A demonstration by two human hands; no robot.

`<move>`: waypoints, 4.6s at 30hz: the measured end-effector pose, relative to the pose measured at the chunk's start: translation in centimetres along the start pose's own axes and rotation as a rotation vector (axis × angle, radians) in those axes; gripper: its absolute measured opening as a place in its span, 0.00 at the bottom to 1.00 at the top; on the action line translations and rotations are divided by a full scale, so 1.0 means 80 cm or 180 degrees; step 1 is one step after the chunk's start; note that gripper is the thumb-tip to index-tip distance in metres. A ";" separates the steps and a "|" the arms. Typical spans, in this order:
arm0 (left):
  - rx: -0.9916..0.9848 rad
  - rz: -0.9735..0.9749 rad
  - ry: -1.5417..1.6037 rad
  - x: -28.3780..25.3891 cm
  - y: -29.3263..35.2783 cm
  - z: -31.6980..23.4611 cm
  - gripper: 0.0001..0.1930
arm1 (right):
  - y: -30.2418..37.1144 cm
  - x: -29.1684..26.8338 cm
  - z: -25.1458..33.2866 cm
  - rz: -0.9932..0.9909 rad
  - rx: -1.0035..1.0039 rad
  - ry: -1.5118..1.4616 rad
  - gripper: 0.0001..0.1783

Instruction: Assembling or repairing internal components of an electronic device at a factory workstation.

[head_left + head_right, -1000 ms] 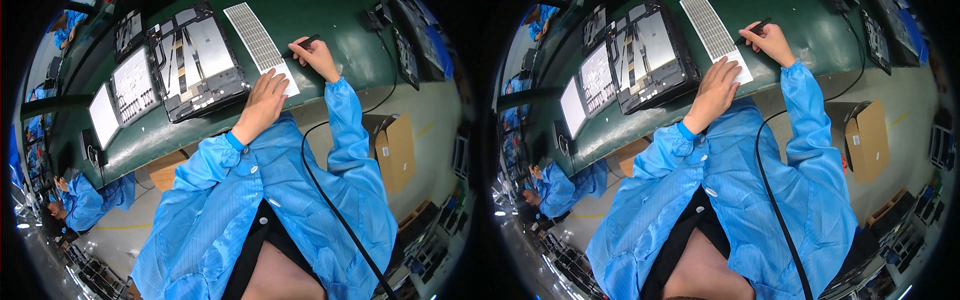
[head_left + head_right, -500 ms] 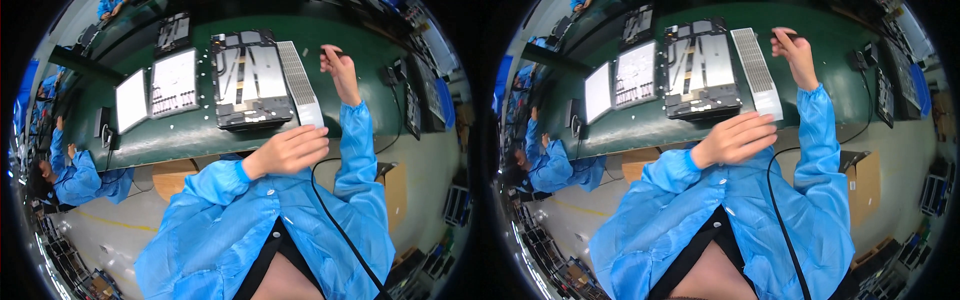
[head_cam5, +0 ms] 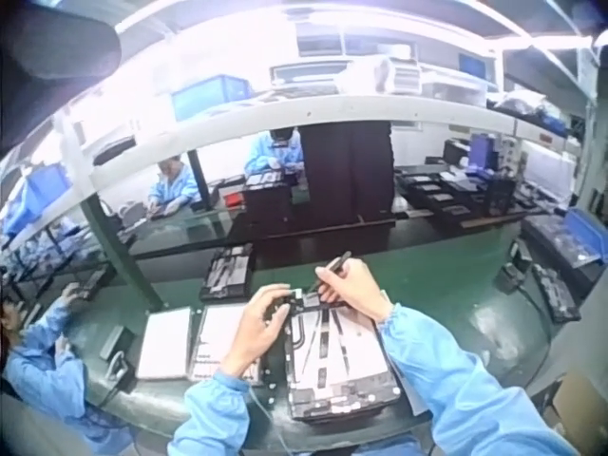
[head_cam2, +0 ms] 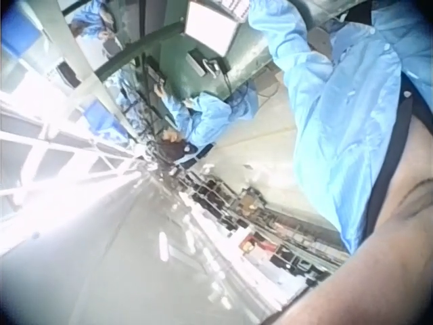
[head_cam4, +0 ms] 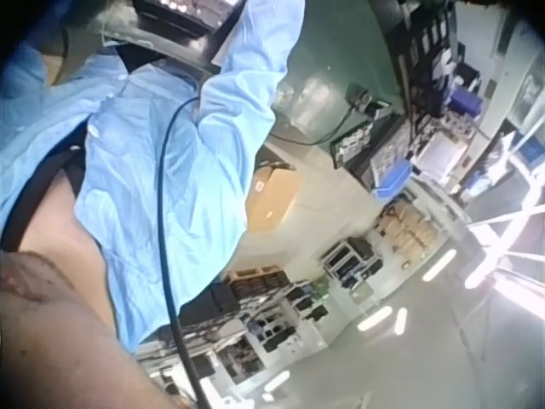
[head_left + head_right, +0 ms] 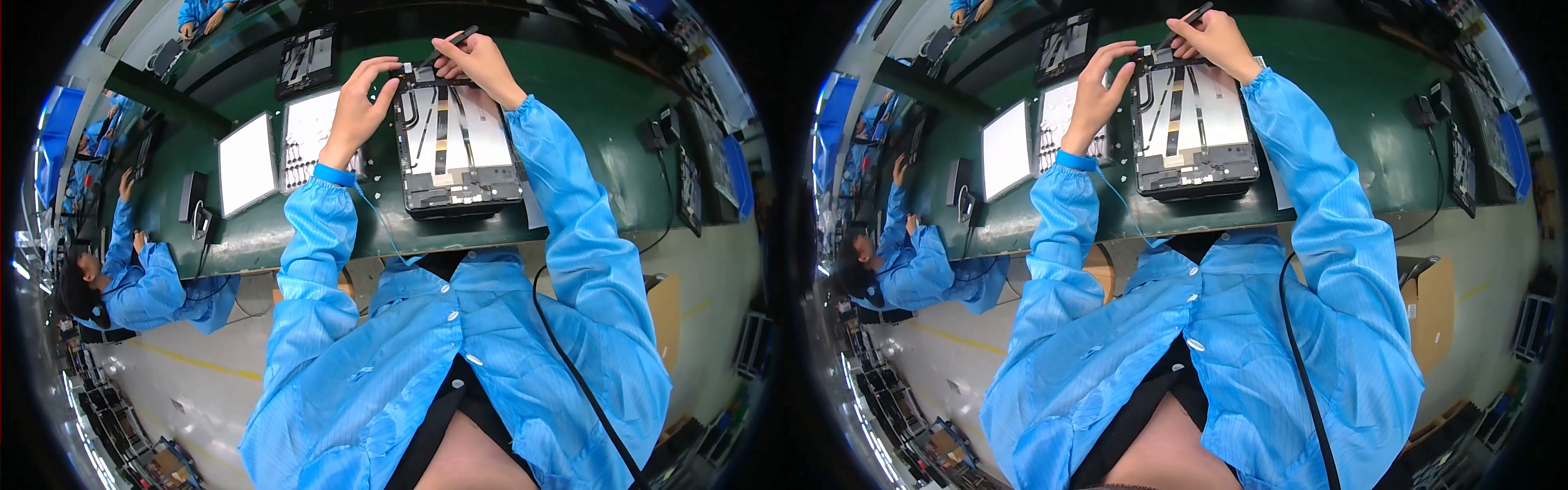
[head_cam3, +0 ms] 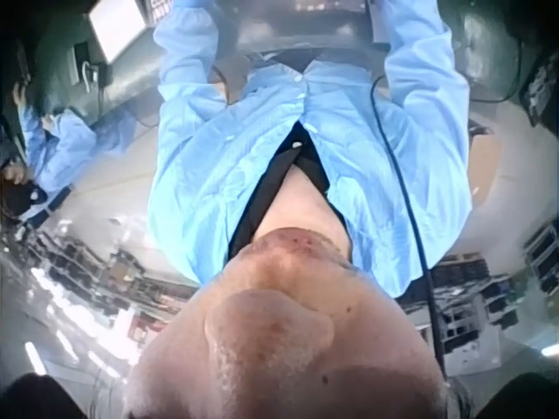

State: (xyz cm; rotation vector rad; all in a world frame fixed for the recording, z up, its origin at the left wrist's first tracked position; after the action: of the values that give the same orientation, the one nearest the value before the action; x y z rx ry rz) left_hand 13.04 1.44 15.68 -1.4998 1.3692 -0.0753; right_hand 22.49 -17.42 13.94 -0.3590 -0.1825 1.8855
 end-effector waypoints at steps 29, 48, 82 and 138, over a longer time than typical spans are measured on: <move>0.0976 0.0294 -0.0720 -0.013 -0.011 -0.160 0.16 | 0.140 -0.186 0.000 -0.1302 -0.0621 -0.0278 0.14; 0.0701 0.2083 0.0191 0.269 0.153 -0.248 0.23 | 0.296 -0.201 -0.107 -0.1021 0.0712 -0.0428 0.12; 0.0039 0.0568 -0.0254 0.071 -0.041 -0.058 0.10 | 0.037 -0.092 -0.041 -0.0678 0.0332 -0.0325 0.25; -0.0392 0.0571 -0.1867 -0.101 0.135 0.116 0.08 | -0.006 0.183 0.110 0.1610 -0.1327 0.0592 0.13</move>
State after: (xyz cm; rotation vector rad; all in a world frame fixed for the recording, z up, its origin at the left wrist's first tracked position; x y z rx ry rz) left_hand 8.84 15.59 8.57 -1.3446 1.0309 0.5316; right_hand 15.56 -3.05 20.09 -0.9314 -0.3891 2.2902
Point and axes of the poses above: each hand's wrist, its own y-axis away from the middle knuckle, its own x-axis out of the palm, z = x × y, the point moved 7 cm from there along -y, towards the middle knuckle, and after that the axes turned 7 degrees about -y, right-handed, at the moved point
